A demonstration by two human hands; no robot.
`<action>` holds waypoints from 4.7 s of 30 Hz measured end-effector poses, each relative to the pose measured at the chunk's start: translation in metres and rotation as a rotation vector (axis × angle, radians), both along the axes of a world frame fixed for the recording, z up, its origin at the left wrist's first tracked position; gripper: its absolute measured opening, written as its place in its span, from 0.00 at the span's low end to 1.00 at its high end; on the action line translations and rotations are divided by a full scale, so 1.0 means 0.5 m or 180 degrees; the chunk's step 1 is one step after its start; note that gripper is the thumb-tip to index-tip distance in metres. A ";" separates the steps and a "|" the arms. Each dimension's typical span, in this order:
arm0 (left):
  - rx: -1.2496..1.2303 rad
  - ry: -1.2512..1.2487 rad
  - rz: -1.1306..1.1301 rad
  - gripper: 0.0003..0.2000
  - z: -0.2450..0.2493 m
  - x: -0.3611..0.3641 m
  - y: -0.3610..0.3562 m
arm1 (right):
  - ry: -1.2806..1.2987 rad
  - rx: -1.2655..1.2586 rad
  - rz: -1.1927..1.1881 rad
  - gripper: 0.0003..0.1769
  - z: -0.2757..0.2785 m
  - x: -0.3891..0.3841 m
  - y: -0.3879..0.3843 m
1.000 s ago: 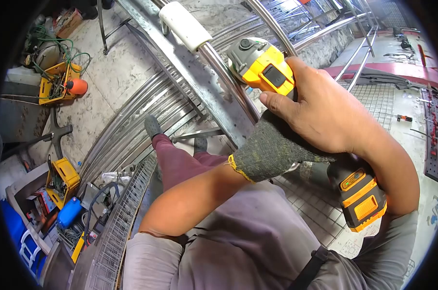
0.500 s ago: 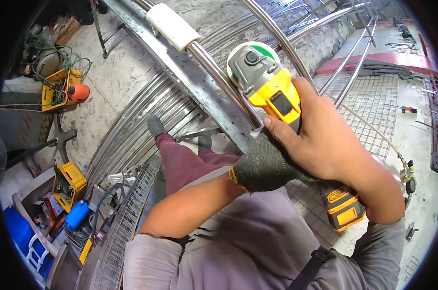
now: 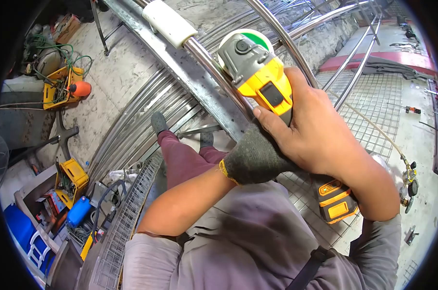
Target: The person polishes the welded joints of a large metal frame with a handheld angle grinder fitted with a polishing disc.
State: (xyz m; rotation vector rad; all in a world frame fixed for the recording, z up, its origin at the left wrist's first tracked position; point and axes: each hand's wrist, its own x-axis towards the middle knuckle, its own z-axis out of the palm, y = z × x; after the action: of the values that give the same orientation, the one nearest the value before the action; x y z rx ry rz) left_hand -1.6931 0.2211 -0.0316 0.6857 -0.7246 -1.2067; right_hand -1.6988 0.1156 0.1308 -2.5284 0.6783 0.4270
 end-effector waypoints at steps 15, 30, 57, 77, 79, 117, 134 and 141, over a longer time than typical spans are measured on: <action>-0.0568 0.2799 -0.0344 0.24 -0.049 -0.061 -0.043 | -0.0074 0.0179 -0.0269 0.26 -0.002 -0.027 0.000; -0.1574 0.4722 -0.0860 0.26 -0.090 -0.081 -0.067 | 0.0153 0.0181 -0.0257 0.25 0.013 0.012 -0.011; 0.0254 -0.2874 0.0789 0.15 0.031 -0.037 0.023 | -0.0546 0.1362 -0.0510 0.29 -0.033 -0.039 -0.047; 0.0475 -0.0274 -0.0134 0.34 0.015 0.025 0.028 | -0.0159 0.0550 -0.0223 0.29 -0.017 0.009 -0.011; 0.0251 -0.1215 0.0306 0.31 0.015 0.001 0.032 | -0.0040 0.0504 -0.0346 0.30 -0.009 -0.007 -0.001; -0.0101 0.3231 0.0176 0.12 0.036 0.045 -0.041 | 0.0376 -0.2631 0.3307 0.24 0.090 0.093 -0.169; 0.0510 0.3251 0.0467 0.18 0.041 0.032 -0.033 | 0.0636 -0.3630 0.4031 0.27 0.093 0.132 -0.108; 0.0064 0.4151 0.0236 0.20 0.028 0.023 -0.041 | 0.0564 -0.3697 0.4105 0.26 0.103 0.137 -0.099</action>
State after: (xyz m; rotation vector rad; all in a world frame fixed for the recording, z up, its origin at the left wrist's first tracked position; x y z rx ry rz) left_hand -1.6818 0.2005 -0.0174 -0.1440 0.4038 -1.2930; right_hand -1.6305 0.0663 0.1824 -3.7531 -1.1774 0.8112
